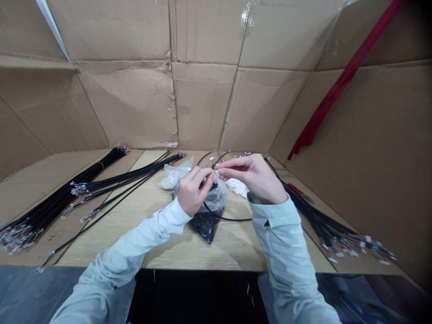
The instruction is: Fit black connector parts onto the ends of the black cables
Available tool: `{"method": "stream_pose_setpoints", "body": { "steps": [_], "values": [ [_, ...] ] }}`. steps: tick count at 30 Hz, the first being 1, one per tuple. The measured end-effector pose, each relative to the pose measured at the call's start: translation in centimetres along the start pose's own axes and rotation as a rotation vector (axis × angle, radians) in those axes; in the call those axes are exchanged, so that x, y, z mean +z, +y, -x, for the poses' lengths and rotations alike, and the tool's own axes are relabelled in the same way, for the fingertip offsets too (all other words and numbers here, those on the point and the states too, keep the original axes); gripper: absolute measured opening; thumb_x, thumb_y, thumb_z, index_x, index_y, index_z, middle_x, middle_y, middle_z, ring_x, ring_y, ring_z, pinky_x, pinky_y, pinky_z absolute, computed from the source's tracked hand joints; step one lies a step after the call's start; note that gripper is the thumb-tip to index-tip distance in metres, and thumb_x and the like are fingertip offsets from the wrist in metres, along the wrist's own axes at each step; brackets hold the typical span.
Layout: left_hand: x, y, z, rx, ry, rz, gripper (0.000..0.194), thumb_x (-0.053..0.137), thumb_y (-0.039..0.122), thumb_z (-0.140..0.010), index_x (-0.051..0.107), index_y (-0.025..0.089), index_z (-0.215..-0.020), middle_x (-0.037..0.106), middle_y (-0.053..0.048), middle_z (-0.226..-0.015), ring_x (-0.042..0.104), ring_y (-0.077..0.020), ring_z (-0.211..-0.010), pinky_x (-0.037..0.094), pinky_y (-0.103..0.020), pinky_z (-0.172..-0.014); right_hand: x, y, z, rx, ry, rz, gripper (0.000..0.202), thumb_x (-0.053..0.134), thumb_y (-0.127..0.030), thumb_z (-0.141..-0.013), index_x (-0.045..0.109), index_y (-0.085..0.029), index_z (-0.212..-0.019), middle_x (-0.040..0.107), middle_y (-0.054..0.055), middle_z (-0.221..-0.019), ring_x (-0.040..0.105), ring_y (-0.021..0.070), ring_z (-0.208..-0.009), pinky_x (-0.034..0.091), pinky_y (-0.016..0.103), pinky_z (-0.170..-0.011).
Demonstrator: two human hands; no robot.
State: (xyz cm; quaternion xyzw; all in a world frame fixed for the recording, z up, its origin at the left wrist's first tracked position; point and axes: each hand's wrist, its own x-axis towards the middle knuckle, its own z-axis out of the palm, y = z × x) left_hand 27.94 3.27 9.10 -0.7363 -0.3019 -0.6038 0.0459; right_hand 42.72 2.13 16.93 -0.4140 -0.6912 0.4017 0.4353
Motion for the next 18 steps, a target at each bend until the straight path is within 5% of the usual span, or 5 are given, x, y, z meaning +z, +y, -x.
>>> {"method": "stream_pose_setpoints", "body": {
  "steps": [18],
  "values": [
    [0.02,0.3,-0.27,-0.124,-0.01,0.064,0.013,0.047,0.023,-0.084,0.058,0.016,-0.087,0.053,0.0,-0.074,0.051,-0.006,-0.06,0.043,-0.019,-0.061,0.31,0.43,-0.24,-0.034,0.014,0.02,0.03,0.072,-0.03,-0.057,0.07,-0.008,-0.077,0.063,0.005,-0.063,0.055,0.0078,-0.058,0.049,0.021,-0.061]
  ]
}}
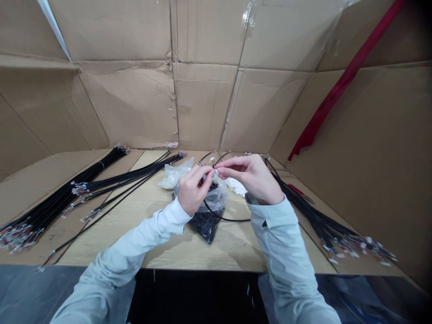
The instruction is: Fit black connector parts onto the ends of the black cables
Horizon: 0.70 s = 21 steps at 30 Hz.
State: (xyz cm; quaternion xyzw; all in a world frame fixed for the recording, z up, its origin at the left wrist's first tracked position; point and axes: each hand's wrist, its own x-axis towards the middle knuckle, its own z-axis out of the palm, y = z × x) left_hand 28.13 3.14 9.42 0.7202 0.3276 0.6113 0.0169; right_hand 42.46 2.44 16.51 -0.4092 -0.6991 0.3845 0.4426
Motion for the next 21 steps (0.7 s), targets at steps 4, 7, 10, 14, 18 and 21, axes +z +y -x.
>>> {"method": "stream_pose_setpoints", "body": {
  "steps": [4,7,10,14,18,21],
  "values": [
    [0.05,-0.11,0.03,0.023,0.003,-0.018,0.013,0.047,0.022,-0.084,0.058,0.016,-0.086,0.052,0.0,-0.073,0.05,-0.0056,-0.059,0.043,-0.019,-0.06,0.13,0.2,-0.12,-0.026,0.003,0.018,0.03,0.072,-0.031,-0.056,0.07,-0.007,-0.075,0.062,0.005,-0.06,0.054,0.0078,-0.056,0.047,0.021,-0.058],
    [0.02,-0.07,-0.01,-0.01,-0.014,-0.001,0.014,0.046,0.024,-0.085,0.057,0.016,-0.086,0.053,-0.001,-0.075,0.052,-0.0066,-0.062,0.043,-0.02,-0.062,0.06,0.28,-0.29,-0.028,-0.011,0.008,0.03,0.072,-0.031,-0.056,0.069,-0.007,-0.074,0.061,0.004,-0.06,0.054,0.0076,-0.056,0.047,0.021,-0.058],
    [-0.07,0.1,-0.12,-0.071,-0.05,0.03,0.015,0.045,0.025,-0.085,0.056,0.016,-0.084,0.055,-0.002,-0.078,0.055,-0.0089,-0.069,0.044,-0.021,-0.066,-0.1,0.27,-0.44,-0.014,-0.03,-0.001,0.03,0.071,-0.032,-0.057,0.069,-0.008,-0.074,0.061,0.004,-0.061,0.054,0.0075,-0.059,0.047,0.021,-0.06],
    [-0.14,0.27,-0.21,-0.119,-0.081,0.05,0.015,0.046,0.028,-0.084,0.056,0.016,-0.085,0.056,-0.003,-0.08,0.056,-0.011,-0.074,0.044,-0.023,-0.068,-0.26,0.26,-0.6,0.017,-0.042,-0.003,0.031,0.072,-0.034,-0.056,0.067,-0.008,-0.073,0.06,0.003,-0.062,0.053,0.0073,-0.059,0.047,0.021,-0.061],
    [-0.13,0.17,-0.18,-0.15,-0.091,0.064,0.016,0.044,0.028,-0.084,0.054,0.016,-0.082,0.056,-0.003,-0.079,0.056,-0.0111,-0.072,0.043,-0.023,-0.065,-0.25,0.31,-0.73,0.057,-0.042,-0.014,0.033,0.073,-0.034,-0.054,0.064,-0.007,-0.072,0.06,0.003,-0.062,0.054,0.0074,-0.059,0.047,0.022,-0.062],
    [-0.14,0.0,-0.15,-0.174,-0.102,0.08,0.017,0.043,0.029,-0.085,0.054,0.016,-0.082,0.055,-0.003,-0.078,0.055,-0.0105,-0.069,0.044,-0.023,-0.064,-0.14,0.43,-0.81,0.057,-0.04,-0.023,0.034,0.073,-0.032,-0.054,0.063,-0.007,-0.074,0.061,0.003,-0.064,0.054,0.0075,-0.06,0.048,0.023,-0.064]
  ]
}}
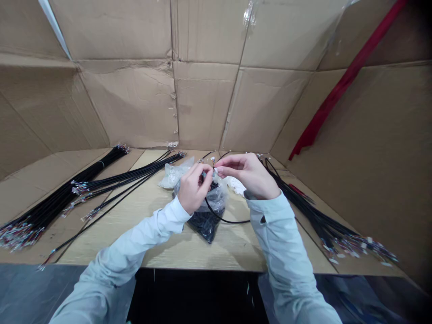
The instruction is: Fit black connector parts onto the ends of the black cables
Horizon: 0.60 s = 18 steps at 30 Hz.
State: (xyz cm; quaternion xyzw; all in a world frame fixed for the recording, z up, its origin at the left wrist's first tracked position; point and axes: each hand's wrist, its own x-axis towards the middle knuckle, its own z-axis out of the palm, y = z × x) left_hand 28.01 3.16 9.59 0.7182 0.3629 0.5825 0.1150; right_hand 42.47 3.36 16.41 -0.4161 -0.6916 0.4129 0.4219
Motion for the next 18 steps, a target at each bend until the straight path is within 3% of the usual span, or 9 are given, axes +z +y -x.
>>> {"method": "stream_pose_setpoints", "body": {
  "steps": [4,9,13,18],
  "values": [
    [0.0,0.0,-0.1,-0.087,-0.04,0.106,0.018,0.045,0.03,-0.083,0.055,0.016,-0.087,0.056,-0.004,-0.083,0.056,-0.0105,-0.069,0.046,-0.023,-0.062,0.2,0.2,-0.1,-0.026,0.034,-0.019,0.036,0.072,-0.031,-0.057,0.061,-0.007,-0.081,0.06,0.004,-0.068,0.056,0.0077,-0.06,0.049,0.024,-0.063],
    [-0.3,0.4,-0.6,-0.335,-0.084,0.553,0.019,0.052,0.028,-0.076,0.057,0.016,-0.09,0.056,-0.007,-0.1,0.061,-0.0146,-0.078,0.052,-0.029,-0.068,0.6,0.3,0.3,-0.13,0.105,0.121,0.031,0.067,-0.029,-0.064,0.059,-0.009,-0.086,0.062,0.006,-0.075,0.058,0.0088,-0.064,0.05,0.023,-0.063],
    [-0.6,0.5,-1.1,-0.478,-0.144,0.803,0.018,0.053,0.021,-0.07,0.058,0.015,-0.087,0.063,-0.005,-0.089,0.062,-0.0177,-0.083,0.05,-0.035,-0.078,1.1,0.3,0.8,-0.285,0.169,0.308,0.024,0.059,-0.026,-0.073,0.058,-0.013,-0.093,0.063,0.005,-0.08,0.059,0.0089,-0.07,0.048,0.02,-0.063],
    [-0.6,0.5,-1.5,-0.628,-0.186,1.046,0.025,0.043,0.033,-0.072,0.056,0.013,-0.082,0.064,-0.01,-0.089,0.062,-0.0208,-0.082,0.05,-0.039,-0.075,1.8,0.3,0.6,-0.469,0.146,0.457,0.019,0.051,-0.022,-0.079,0.058,-0.016,-0.096,0.063,0.003,-0.083,0.058,0.0079,-0.073,0.046,0.019,-0.066]
  ]
}}
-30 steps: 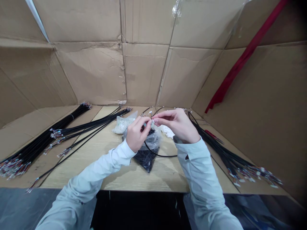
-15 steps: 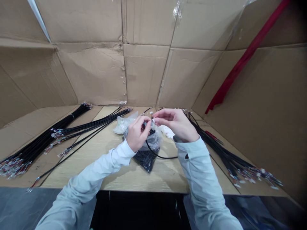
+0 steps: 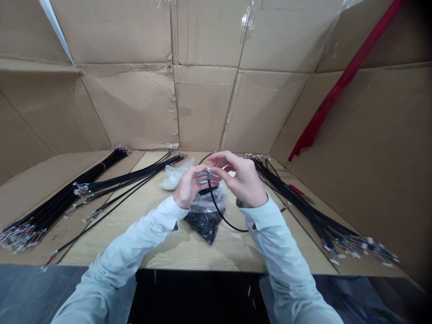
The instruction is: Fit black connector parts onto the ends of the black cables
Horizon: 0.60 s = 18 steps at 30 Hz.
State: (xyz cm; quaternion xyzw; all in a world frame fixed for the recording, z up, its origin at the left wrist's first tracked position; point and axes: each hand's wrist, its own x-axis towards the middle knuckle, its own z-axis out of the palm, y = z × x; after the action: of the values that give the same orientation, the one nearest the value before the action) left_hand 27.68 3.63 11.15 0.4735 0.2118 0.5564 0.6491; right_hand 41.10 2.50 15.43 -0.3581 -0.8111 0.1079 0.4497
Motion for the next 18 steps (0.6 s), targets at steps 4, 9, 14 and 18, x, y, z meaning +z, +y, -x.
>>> {"method": "stream_pose_setpoints", "body": {
  "steps": [4,9,14,18],
  "values": [
    [0.2,0.0,0.0,-0.038,-0.007,0.016,0.025,0.047,0.033,-0.072,0.057,0.013,-0.084,0.063,-0.009,-0.095,0.061,-0.0197,-0.084,0.05,-0.038,-0.076,0.4,0.3,-0.3,-0.015,-0.013,0.022,0.017,0.05,-0.021,-0.08,0.058,-0.016,-0.094,0.063,0.002,-0.082,0.057,0.0071,-0.07,0.044,0.019,-0.067],
    [0.2,0.0,0.1,-0.008,-0.049,-0.009,0.024,0.056,0.032,-0.074,0.06,0.012,-0.086,0.064,-0.008,-0.088,0.062,-0.0177,-0.079,0.05,-0.036,-0.076,0.3,0.7,-0.3,0.031,0.013,0.0,0.021,0.053,-0.027,-0.078,0.059,-0.015,-0.094,0.063,0.002,-0.083,0.055,0.0064,-0.065,0.041,0.018,-0.059],
    [0.2,-0.1,0.1,-0.023,-0.037,-0.04,0.026,0.057,0.036,-0.074,0.06,0.011,-0.079,0.063,-0.007,-0.081,0.062,-0.0156,-0.071,0.05,-0.036,-0.075,-0.4,0.7,-0.5,0.111,-0.017,-0.094,0.026,0.049,-0.032,-0.08,0.062,-0.015,-0.094,0.065,0.005,-0.087,0.058,0.0093,-0.074,0.042,0.018,-0.059],
    [0.1,0.0,0.1,-0.027,-0.047,-0.076,0.025,0.054,0.036,-0.077,0.06,0.012,-0.078,0.063,-0.009,-0.092,0.063,-0.0166,-0.074,0.05,-0.036,-0.076,-1.1,0.8,-0.6,0.142,0.008,-0.012,0.028,0.046,-0.033,-0.081,0.064,-0.015,-0.095,0.065,0.005,-0.09,0.057,0.0088,-0.07,0.041,0.019,-0.059]
  ]
}}
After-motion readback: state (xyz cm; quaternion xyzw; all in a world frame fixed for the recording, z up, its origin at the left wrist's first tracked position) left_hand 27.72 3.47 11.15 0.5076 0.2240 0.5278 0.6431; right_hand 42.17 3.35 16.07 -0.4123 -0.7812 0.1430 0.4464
